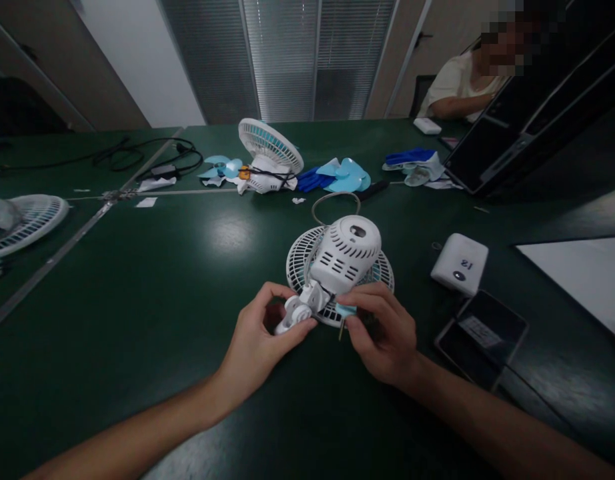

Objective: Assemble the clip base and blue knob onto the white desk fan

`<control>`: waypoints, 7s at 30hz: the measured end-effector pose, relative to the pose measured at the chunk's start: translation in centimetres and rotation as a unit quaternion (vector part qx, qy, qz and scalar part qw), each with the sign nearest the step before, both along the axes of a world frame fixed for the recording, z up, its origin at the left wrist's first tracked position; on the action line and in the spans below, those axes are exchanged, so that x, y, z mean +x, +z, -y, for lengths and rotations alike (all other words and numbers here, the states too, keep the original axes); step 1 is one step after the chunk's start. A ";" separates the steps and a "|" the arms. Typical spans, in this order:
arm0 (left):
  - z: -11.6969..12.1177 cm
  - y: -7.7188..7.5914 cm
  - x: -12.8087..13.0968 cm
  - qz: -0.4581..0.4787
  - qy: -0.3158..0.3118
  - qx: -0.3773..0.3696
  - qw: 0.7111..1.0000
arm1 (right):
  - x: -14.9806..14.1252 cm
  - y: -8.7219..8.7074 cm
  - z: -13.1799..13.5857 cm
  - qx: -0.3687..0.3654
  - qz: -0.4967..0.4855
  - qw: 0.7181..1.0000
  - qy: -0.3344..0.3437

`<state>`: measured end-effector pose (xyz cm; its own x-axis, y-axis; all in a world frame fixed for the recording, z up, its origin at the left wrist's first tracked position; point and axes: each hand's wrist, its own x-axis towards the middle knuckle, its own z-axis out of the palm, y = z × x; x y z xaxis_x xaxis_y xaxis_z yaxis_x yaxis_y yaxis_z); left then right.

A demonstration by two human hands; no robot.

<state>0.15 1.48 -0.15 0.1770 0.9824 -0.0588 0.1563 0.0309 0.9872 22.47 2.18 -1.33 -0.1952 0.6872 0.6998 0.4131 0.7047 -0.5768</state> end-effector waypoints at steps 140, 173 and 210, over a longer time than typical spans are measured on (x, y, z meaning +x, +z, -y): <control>1.8 -1.1 1.6 0.079 -0.040 0.066 0.994 | 1.8 0.0 -0.3 0.070 0.250 0.965 -0.037; 1.9 -1.6 1.5 0.101 -0.046 0.047 0.993 | 2.9 0.1 0.4 0.041 0.188 0.980 0.047; 1.7 -1.4 1.6 0.097 -0.051 0.053 0.993 | 3.3 0.1 0.8 0.042 0.210 0.972 0.093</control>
<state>1.71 -0.21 -1.60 0.2736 0.9578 0.0883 -0.0398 -0.0804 0.9960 25.79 1.37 -1.27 -0.5907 0.5562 0.5846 0.4605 0.8273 -0.3218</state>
